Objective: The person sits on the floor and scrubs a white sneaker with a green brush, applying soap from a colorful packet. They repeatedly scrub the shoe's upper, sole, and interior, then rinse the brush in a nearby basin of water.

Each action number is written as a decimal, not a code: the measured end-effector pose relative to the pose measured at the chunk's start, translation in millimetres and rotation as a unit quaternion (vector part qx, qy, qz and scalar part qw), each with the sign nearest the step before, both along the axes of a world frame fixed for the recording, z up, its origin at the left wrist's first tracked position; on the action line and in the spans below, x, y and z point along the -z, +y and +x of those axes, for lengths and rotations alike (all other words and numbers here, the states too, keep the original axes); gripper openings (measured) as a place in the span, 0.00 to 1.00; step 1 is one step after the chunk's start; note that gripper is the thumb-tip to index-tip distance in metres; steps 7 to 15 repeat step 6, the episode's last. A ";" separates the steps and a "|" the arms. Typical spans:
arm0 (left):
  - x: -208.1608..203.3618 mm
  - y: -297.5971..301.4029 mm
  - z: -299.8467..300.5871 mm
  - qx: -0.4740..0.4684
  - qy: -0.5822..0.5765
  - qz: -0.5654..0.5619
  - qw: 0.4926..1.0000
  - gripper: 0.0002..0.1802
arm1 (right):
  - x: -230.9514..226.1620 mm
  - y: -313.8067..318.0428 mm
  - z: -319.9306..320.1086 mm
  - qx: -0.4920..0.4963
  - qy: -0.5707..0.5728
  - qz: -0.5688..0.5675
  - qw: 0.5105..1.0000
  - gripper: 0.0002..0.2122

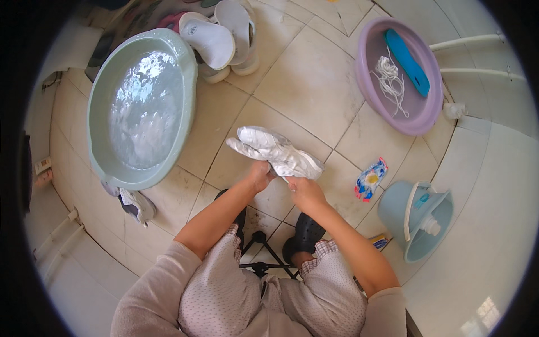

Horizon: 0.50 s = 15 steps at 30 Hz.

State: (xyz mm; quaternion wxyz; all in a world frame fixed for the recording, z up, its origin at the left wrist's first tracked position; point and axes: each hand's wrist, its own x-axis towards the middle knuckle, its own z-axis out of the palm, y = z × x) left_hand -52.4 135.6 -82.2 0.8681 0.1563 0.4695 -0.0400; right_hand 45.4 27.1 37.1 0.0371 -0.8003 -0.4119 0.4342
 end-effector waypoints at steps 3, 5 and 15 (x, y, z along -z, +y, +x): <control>19.9 5.2 -12.9 0.004 0.039 0.009 0.999 0.17 | -11.6 0.1 6.5 0.007 -0.008 -0.032 0.999 0.19; 16.3 5.8 -13.9 0.017 0.047 0.040 0.998 0.17 | -19.4 -5.7 32.6 -0.019 -0.076 -0.089 0.993 0.19; 16.5 10.7 -16.6 0.036 0.023 0.039 0.998 0.18 | -20.8 -4.7 31.6 -0.022 -0.077 -0.091 0.993 0.19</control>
